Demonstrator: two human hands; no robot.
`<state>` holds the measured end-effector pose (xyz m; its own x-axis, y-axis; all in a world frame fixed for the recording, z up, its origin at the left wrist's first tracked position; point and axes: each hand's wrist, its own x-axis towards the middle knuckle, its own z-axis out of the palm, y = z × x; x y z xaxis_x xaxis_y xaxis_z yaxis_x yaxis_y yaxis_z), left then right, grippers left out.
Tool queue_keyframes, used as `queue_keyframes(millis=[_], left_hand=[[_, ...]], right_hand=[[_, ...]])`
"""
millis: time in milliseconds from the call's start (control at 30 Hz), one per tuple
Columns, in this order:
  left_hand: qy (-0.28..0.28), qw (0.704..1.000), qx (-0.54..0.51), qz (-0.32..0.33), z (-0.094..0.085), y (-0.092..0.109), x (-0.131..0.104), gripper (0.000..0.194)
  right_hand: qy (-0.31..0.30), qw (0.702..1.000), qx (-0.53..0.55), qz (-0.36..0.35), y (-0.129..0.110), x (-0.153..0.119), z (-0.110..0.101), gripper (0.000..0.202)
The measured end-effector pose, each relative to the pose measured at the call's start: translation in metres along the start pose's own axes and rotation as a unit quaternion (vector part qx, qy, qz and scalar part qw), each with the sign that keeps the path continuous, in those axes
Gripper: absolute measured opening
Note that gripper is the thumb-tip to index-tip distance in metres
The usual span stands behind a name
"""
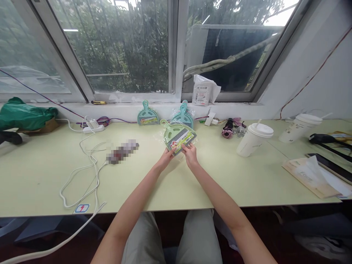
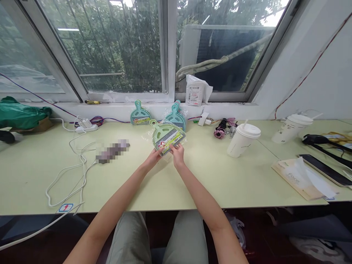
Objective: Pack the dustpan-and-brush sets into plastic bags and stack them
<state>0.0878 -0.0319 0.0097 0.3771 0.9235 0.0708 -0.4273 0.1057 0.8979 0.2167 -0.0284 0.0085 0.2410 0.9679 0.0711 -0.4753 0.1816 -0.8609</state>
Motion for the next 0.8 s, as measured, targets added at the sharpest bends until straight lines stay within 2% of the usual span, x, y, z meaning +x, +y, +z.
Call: queue_keyframes(millis=[67, 200, 267, 367, 433, 533, 633, 667, 733, 800], left_hand=[[-0.003, 1.000, 0.005, -0.003, -0.002, -0.002, -0.001, 0.047], [-0.115, 0.988, 0.047, -0.094, -0.006, -0.003, -0.006, 0.048], [-0.124, 0.987, 0.044, -0.092, -0.007, -0.001, -0.005, 0.048], [-0.030, 0.999, 0.015, -0.012, -0.010, 0.002, 0.001, 0.050], [0.049, 0.999, 0.021, 0.011, -0.014, 0.002, 0.006, 0.053], [0.138, 0.988, 0.062, -0.020, -0.022, 0.001, 0.011, 0.054], [0.184, 0.980, 0.066, -0.032, -0.036, 0.005, 0.012, 0.050], [0.192, 0.979, 0.057, -0.031, -0.041, 0.008, 0.012, 0.051], [0.188, 0.981, 0.036, -0.029, -0.052, 0.014, 0.010, 0.054], [0.152, 0.988, 0.027, -0.019, -0.063, 0.019, 0.008, 0.055]], right_hand=[[0.001, 1.000, 0.004, 0.003, 0.000, 0.000, 0.000, 0.039], [0.000, 1.000, 0.013, -0.002, -0.004, 0.001, -0.001, 0.038], [-0.004, 1.000, 0.018, -0.007, -0.006, 0.002, -0.002, 0.039], [-0.012, 1.000, 0.018, -0.009, -0.002, 0.003, -0.001, 0.039], [-0.022, 1.000, 0.008, 0.001, 0.004, 0.004, 0.001, 0.040], [-0.055, 0.997, -0.028, 0.044, 0.007, 0.011, -0.002, 0.040], [-0.130, 0.977, -0.126, 0.116, -0.005, 0.021, -0.016, 0.034], [-0.143, 0.969, -0.167, 0.115, -0.013, 0.025, -0.023, 0.033], [-0.138, 0.959, -0.246, 0.035, -0.028, 0.030, -0.036, 0.032], [-0.137, 0.934, -0.313, -0.106, -0.039, 0.032, -0.044, 0.042]])
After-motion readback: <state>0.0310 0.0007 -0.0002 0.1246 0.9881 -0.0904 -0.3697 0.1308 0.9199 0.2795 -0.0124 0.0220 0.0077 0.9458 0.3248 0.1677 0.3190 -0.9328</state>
